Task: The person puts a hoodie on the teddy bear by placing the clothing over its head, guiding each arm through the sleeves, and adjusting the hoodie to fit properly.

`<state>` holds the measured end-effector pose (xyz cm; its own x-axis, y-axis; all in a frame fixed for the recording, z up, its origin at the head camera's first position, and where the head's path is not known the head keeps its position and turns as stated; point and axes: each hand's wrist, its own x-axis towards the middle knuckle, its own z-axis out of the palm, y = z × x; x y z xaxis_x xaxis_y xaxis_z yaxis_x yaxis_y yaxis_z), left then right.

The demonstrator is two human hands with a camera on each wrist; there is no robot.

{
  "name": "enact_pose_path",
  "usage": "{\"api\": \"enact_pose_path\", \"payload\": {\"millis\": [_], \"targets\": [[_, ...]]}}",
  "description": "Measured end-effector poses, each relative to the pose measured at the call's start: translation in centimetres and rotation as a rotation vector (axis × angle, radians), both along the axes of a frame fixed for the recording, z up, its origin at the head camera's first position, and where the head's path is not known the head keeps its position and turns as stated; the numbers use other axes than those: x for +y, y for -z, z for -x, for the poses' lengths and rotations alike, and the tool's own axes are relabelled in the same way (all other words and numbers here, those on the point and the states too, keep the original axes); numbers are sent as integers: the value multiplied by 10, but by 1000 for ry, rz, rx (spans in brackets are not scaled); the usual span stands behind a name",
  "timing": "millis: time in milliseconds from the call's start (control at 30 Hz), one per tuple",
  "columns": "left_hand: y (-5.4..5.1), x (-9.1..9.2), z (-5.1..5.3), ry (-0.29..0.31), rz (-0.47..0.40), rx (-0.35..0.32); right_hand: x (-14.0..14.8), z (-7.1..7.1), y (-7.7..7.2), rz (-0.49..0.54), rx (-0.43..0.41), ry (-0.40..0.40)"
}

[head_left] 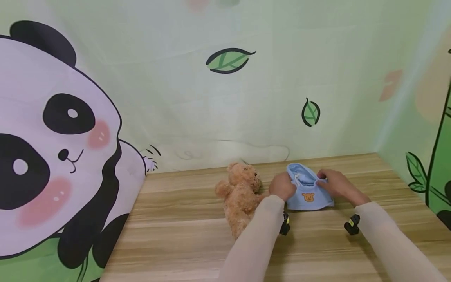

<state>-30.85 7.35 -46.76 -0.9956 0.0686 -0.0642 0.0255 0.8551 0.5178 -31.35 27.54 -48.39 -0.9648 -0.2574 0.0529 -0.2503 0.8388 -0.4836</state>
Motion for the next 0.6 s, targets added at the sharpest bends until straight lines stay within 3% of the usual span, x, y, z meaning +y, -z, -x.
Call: {"api": "enact_pose_path", "payload": {"millis": [100, 367, 600], "targets": [[-5, 1, -1, 14, 7, 62, 0, -2, -6, 10, 10, 10], [-32, -7, -8, 45, -10, 83, -4, -5, -24, 32, 54, 19], [-55, -15, -15, 120, -73, 138, -10, -13, -43, 70, 152, 32]]}}
